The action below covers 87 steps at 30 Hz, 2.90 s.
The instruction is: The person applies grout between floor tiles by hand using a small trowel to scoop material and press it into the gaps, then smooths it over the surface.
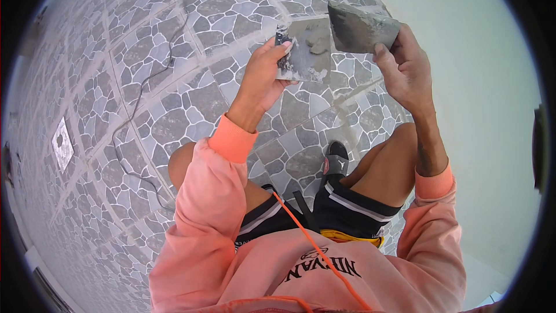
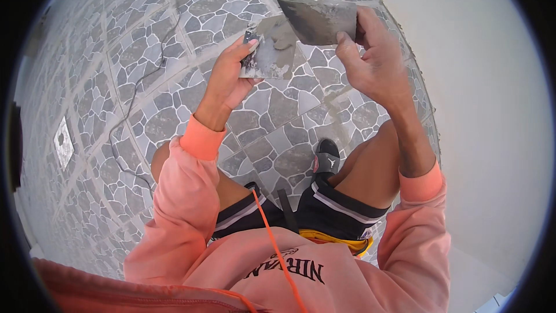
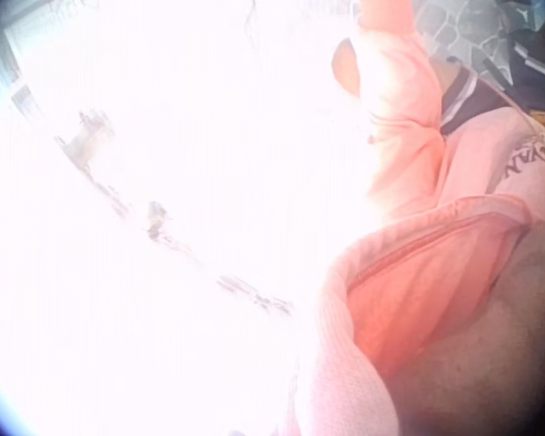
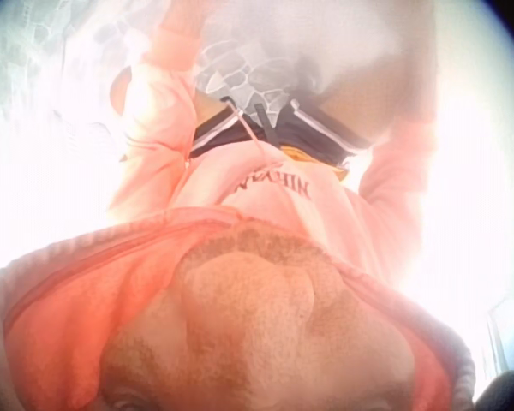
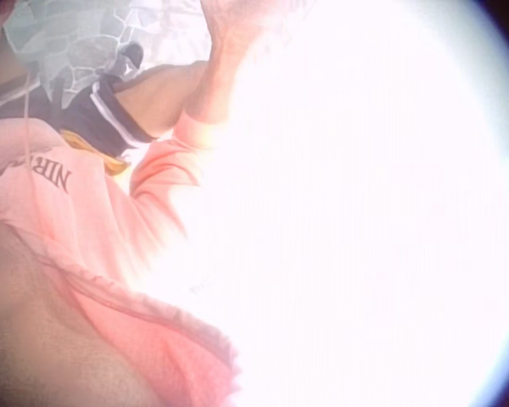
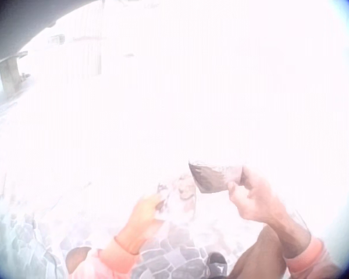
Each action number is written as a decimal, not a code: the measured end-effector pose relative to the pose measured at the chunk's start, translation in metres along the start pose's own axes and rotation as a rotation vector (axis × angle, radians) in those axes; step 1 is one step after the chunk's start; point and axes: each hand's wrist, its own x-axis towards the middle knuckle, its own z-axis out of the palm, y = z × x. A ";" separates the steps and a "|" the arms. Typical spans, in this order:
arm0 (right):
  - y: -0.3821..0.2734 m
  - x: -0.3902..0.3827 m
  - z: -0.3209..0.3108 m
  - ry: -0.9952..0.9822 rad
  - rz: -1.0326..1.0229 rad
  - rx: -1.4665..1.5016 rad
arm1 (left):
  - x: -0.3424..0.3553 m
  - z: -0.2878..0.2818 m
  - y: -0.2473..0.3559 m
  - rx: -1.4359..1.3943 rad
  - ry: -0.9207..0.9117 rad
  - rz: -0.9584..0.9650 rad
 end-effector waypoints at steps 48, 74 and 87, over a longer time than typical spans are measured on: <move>0.078 -0.037 -0.059 0.077 0.415 1.308 | 0.024 -0.038 0.021 0.177 0.163 0.127; 0.047 -0.022 -0.011 0.040 0.661 1.464 | 0.019 -0.036 0.020 0.126 0.131 0.111; 0.050 -0.035 0.003 -0.151 0.540 0.542 | 0.023 -0.019 -0.002 0.070 -0.003 -0.167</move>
